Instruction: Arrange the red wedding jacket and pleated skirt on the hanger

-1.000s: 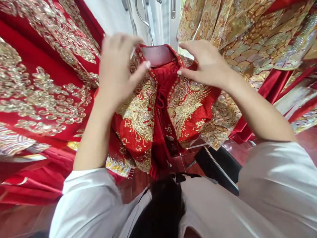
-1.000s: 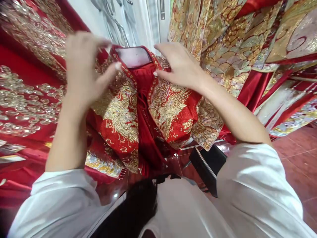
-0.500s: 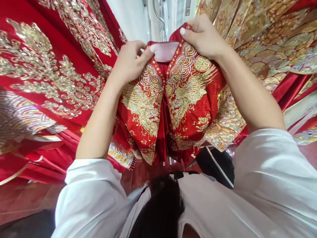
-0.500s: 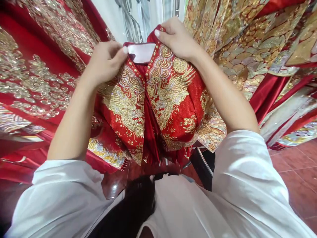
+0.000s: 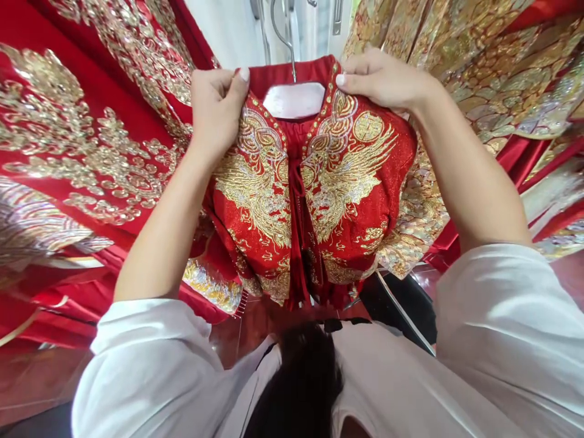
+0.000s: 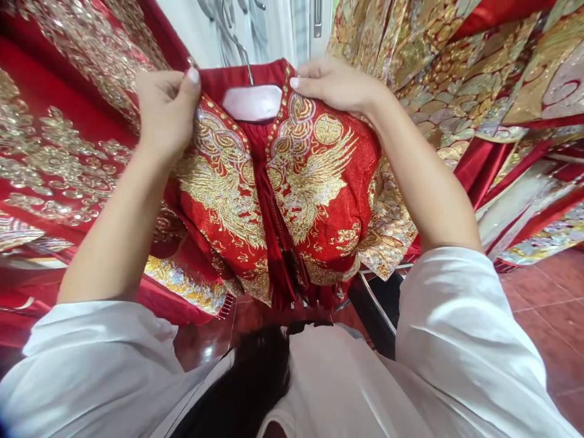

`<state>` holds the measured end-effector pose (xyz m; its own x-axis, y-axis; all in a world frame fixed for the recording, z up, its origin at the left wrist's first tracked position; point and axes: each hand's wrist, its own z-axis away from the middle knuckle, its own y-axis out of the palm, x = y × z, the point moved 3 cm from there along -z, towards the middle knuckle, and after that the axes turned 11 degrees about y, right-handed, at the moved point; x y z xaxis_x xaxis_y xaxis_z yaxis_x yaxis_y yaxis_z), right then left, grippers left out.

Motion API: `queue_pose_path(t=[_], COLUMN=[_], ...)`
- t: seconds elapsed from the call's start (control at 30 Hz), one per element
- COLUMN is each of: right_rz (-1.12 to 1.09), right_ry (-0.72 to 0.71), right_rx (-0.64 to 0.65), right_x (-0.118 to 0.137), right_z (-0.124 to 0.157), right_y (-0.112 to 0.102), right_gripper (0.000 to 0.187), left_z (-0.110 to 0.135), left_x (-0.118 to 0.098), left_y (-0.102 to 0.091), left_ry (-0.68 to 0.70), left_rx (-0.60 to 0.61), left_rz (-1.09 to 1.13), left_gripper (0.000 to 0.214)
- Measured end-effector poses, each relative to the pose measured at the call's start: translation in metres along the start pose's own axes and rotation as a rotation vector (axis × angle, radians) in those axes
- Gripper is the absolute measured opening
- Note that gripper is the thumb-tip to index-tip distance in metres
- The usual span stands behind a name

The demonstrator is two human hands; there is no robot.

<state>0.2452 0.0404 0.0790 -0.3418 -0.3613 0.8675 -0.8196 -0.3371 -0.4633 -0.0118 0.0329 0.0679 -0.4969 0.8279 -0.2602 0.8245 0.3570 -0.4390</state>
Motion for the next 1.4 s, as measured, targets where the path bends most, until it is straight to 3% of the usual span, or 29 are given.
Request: queue_pose_path(t=[0.07,0.13,0.2,0.3,0.4,0.47,0.53,0.63,0.7,0.77,0.87,0.93,1.03,1.1,1.17,1.23,1.3,1.4], right_rz=[0.13,0.129,0.024,-0.169,-0.256,-0.173,-0.012,0.198,0.238,0.223,0.195,0.21,0.351,0.466,0.524,0.535,0.502,0.274], right_ry=[0.087,0.311,0.538,0.617,0.538,0.437,0.323,0.124,-0.031,-0.132,-0.108,-0.039,0.088,0.175,0.249,0.291,0.274,0.295], right_rx=[0.053,0.073,-0.017,-0.165,-0.174,-0.231,-0.328,-0.437,-0.482,-0.461,-0.375,-0.432,-0.671,-0.833,-0.91,-0.817,-0.559,-0.205], right_x=[-0.013,-0.037,-0.061,-0.08,-0.082,-0.079,-0.075,-0.072,-0.074,-0.083,-0.111,-0.129,-0.14,-0.132,-0.117,-0.103,-0.099,-0.124], right_z=[0.004,0.012,0.022,0.034,0.042,0.046,0.052,0.064,0.075,0.087,0.1,0.104,0.11,0.117,0.125,0.133,0.137,0.146], right_y=[-0.007,-0.018,-0.027,-0.028,-0.017,-0.014,-0.013,-0.012,-0.013,-0.015,-0.017,-0.016,-0.005,0.007,0.015,0.014,0.007,-0.003], right_gripper=[0.016,0.022,0.034,0.049,0.038,0.022,0.014,0.019,0.028,0.049,0.078,0.078,0.06,0.055,0.055,0.05,0.043,0.042], left_z=[0.01,0.028,0.047,0.069,0.077,0.081,0.089,0.117,0.149,0.185,0.228,0.243,0.246,0.245,0.244,0.245,0.247,0.249], left_x=[0.009,0.027,0.044,0.052,0.033,0.013,-0.007,-0.027,-0.031,-0.026,-0.01,-0.003,-0.001,-0.006,-0.014,-0.023,-0.027,-0.027], left_y=[-0.008,-0.017,-0.025,-0.026,-0.024,-0.019,-0.008,0.021,0.045,0.074,0.093,0.09,0.071,0.057,0.048,0.046,0.047,0.049], left_ry=[-0.069,-0.197,-0.347,-0.462,-0.466,-0.447,-0.418,-0.393,-0.404,-0.365,-0.344,-0.326,-0.361,-0.429,-0.473,-0.506,-0.565,-0.652], left_rx=[0.228,0.436,0.52,0.474,0.273,0.164,0.193,0.244,0.17,0.2,0.082,0.008,0.01,0.01,-0.01,-0.034,-0.059,-0.055], left_rz=[0.047,0.095,0.174,0.169,-0.21,-0.417,-0.482,-0.568,-0.663,-0.632,-0.6,-0.566,-0.477,-0.454,-0.459,-0.464,-0.468,-0.471], left_gripper=[0.062,0.06,0.066,0.067,0.067,0.071,0.073,0.078,0.087,0.084,0.065,0.057,0.054,0.052,0.051,0.054,0.06,0.064])
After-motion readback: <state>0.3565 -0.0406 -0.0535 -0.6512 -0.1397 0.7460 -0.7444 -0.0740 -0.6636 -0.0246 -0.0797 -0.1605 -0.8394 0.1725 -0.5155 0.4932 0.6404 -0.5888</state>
